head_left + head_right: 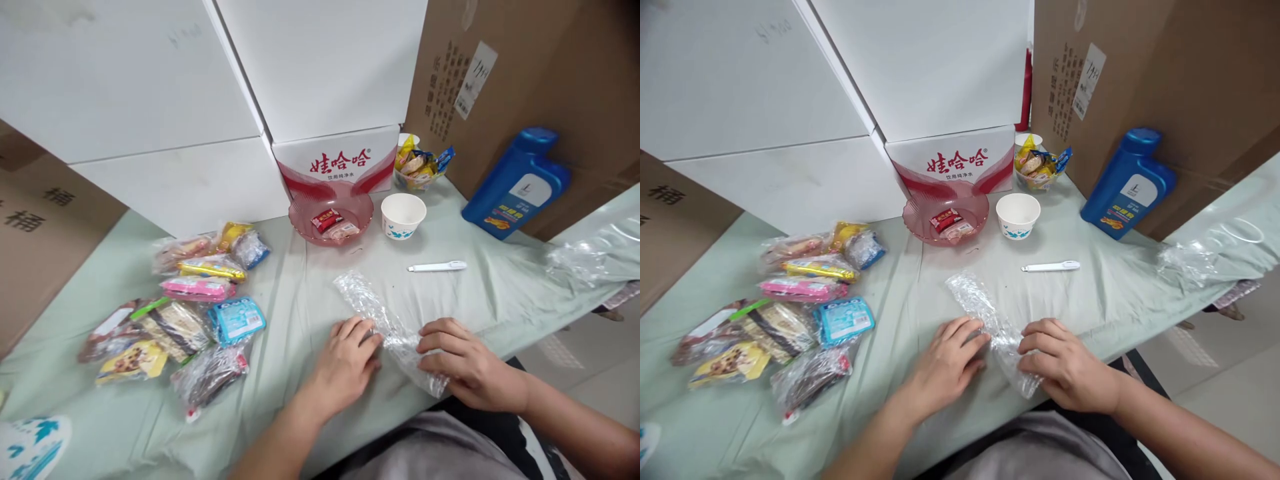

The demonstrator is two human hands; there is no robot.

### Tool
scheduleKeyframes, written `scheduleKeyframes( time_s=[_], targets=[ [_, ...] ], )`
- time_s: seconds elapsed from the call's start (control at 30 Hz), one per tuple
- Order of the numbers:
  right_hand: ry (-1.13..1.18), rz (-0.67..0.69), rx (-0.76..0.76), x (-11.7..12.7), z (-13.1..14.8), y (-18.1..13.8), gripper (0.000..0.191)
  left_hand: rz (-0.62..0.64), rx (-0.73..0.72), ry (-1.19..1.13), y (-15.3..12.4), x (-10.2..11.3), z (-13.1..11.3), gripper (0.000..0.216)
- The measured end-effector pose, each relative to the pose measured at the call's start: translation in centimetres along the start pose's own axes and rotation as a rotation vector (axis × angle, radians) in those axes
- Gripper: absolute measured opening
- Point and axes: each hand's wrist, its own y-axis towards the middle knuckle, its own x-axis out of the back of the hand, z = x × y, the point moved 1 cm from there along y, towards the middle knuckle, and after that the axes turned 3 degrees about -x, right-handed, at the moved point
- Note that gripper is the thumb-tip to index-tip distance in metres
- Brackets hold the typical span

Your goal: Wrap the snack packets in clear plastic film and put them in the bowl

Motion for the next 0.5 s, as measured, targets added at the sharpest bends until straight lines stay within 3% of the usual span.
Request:
scheduleKeyframes(
  time_s=[0.1,0.2,0.3,0.37,0.5],
  targets=[
    [0.172,0.090,0.022,1.9,0.2,3.5,0.026,0.040,-0.040,-0.130,0.0,0.3,0.5,0.033],
    [0.151,0.060,-0.066,2.1,-2.0,7.5,0.022,-0.001,0.013,-0.222,-0.1,0.4,1.4,0.045],
    [0.019,-0.033,-0.150,0.5,-5.7,11.0,0.022,-0.053,0.049,-0.299,-0.4,0.1,2.3,0.065],
    [-0.060,-0.024,-0.144,-1.2,-7.9,12.6,0.022,-0.058,0.043,-0.349,-0.5,-0.1,2.6,0.075],
    [-0.177,-0.054,-0.139,-3.8,-10.3,13.6,0.021,-0.046,0.034,-0.348,-0.3,0.1,2.6,0.072]
  ],
)
